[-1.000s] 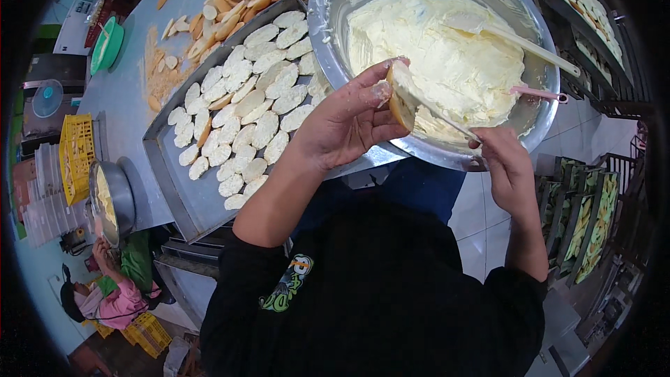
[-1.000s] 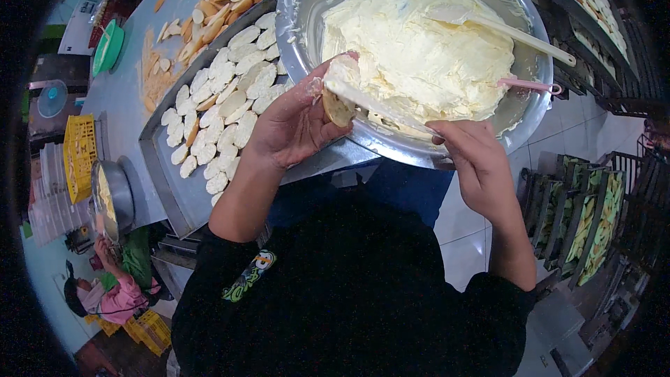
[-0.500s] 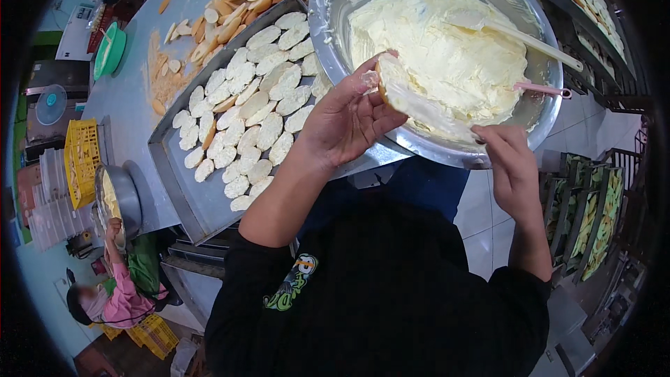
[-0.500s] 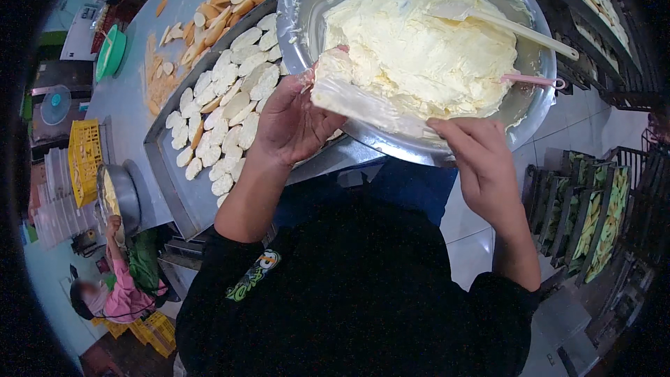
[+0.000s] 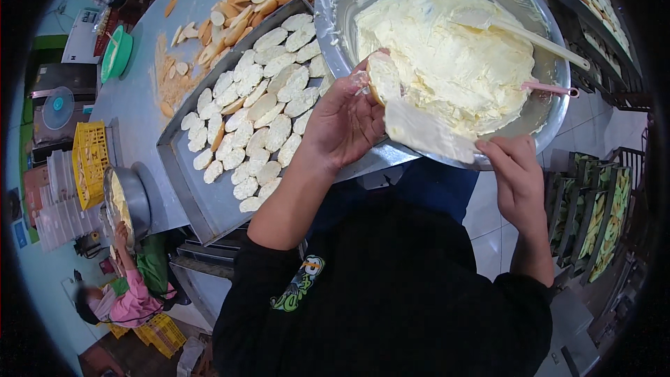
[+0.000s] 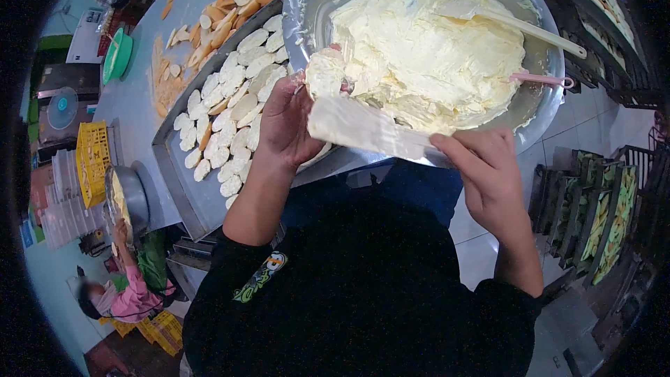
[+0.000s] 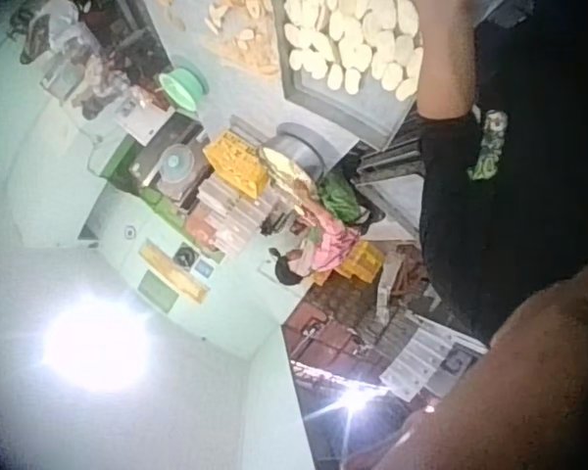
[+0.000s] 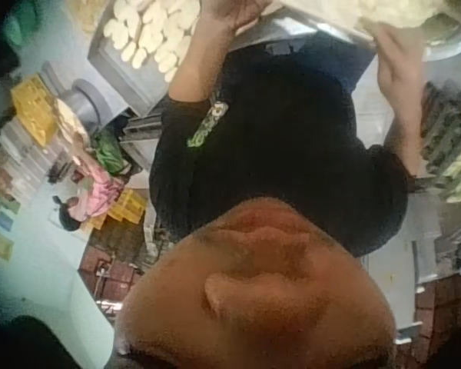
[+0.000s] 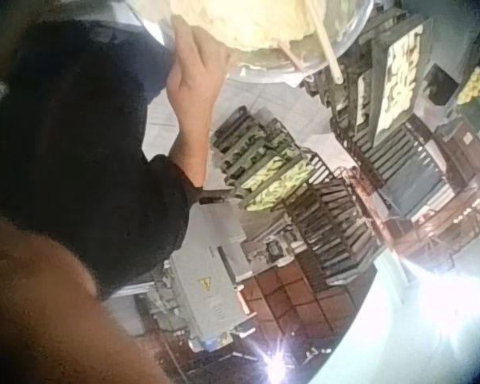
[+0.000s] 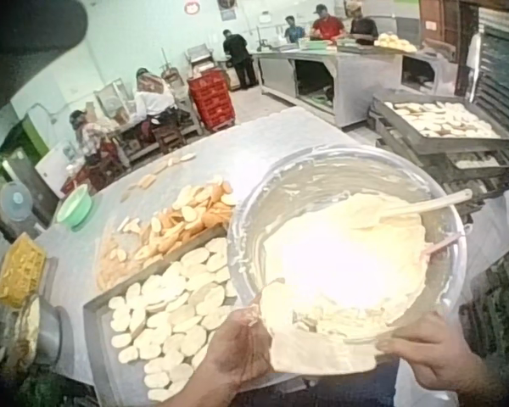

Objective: The person spreads a thick white frosting onto sliced bread pieces using a spatula. They pick up individual bread slices from a tray, apply the frosting evenly, and place them back onto the tray. The process is repeated continuously throughout the video.

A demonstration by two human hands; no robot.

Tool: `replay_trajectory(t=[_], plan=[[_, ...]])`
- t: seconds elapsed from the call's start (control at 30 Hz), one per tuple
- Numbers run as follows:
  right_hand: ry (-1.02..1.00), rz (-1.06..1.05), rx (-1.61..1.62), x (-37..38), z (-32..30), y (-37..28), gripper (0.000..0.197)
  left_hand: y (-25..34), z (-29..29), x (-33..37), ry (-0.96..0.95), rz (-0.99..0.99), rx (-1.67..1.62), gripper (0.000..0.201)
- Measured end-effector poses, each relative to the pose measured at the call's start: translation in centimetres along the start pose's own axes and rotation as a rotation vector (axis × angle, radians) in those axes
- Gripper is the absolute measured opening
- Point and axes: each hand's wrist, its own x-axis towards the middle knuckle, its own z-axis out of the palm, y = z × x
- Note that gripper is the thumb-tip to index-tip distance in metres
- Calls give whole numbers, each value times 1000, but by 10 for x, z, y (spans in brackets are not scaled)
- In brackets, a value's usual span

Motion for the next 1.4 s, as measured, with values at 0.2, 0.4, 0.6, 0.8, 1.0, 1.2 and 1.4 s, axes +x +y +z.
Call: replay_trajectory(t=[0.2, 0.4, 0.6, 0.8, 1.0, 1.2, 1.4], plan=[[141, 93, 42, -8, 6, 7, 31, 0, 3, -3, -25, -7, 20, 58], [161, 250, 248, 7, 22, 0, 30, -3, 7, -3, -35, 27, 225, 81], [77, 130, 122, 7, 25, -4, 33, -3, 13, -6, -34, 33, 216, 67], [72, 70, 118, -1, 19, -6, 37, -3, 11, -5, 38, 112, 179, 64], [62, 38, 46, -2, 26, -8, 37, -3, 3, -3, 88, 211, 206, 58], [91, 114, 58, -15, 17, 3, 36, 2, 11, -10, 94, 408, 368, 63], [212, 264, 388, -3, 39, -17, 36, -8, 10, -12, 16, 949, 964, 81]])
